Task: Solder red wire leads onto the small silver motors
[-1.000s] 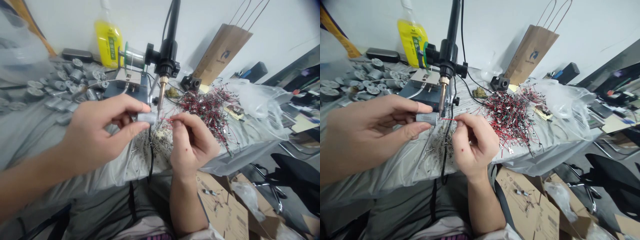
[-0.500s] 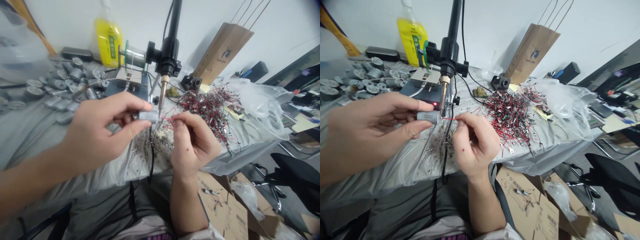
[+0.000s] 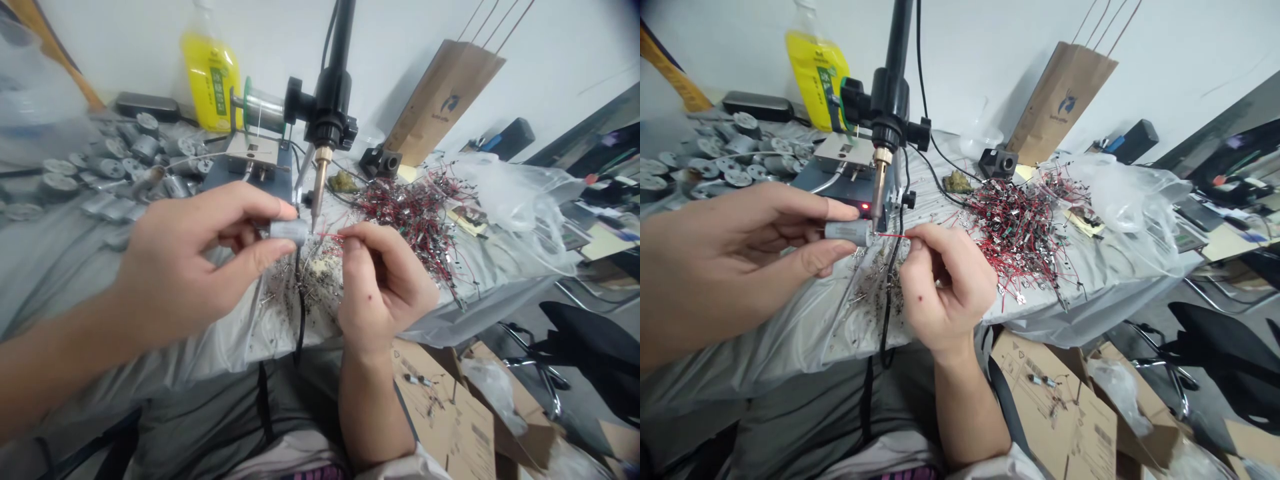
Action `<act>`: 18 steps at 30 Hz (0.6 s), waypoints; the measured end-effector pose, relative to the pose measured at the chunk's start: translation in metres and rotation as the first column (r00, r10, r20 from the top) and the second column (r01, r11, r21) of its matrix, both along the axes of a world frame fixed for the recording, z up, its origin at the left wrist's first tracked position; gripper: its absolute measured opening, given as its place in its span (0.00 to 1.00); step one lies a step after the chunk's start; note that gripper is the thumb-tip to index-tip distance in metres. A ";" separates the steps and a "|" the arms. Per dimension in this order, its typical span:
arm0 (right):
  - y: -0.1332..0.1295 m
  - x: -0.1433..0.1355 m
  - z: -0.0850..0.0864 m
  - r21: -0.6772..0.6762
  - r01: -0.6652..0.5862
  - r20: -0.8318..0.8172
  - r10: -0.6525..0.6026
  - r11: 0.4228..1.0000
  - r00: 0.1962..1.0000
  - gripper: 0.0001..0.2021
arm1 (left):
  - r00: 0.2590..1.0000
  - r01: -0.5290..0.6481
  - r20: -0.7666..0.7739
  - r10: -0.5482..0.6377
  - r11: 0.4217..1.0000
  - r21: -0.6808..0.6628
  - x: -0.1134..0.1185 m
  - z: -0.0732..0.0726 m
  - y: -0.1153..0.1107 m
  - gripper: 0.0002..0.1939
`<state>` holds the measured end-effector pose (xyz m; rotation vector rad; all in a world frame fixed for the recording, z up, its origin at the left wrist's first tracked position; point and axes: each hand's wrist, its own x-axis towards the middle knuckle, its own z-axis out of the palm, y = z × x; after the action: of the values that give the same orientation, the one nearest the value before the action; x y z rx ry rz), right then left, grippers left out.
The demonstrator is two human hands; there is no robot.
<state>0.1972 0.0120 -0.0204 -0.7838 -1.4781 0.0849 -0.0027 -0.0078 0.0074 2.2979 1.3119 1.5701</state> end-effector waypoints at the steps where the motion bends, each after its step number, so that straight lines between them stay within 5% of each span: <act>1: 0.000 0.000 0.000 0.002 0.006 0.003 -0.006 1.000 1.000 0.08 | 1.000 -0.002 -0.002 0.002 1.000 0.003 0.000 0.000 0.000 0.07; 18: 0.000 -0.001 0.000 -0.012 0.002 0.004 -0.002 1.000 1.000 0.07 | 1.000 -0.001 -0.001 0.001 0.999 -0.044 0.001 0.003 -0.002 0.08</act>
<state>0.1964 0.0117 -0.0206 -0.7955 -1.4820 0.0913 -0.0020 -0.0098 0.0109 2.2732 1.3344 1.5251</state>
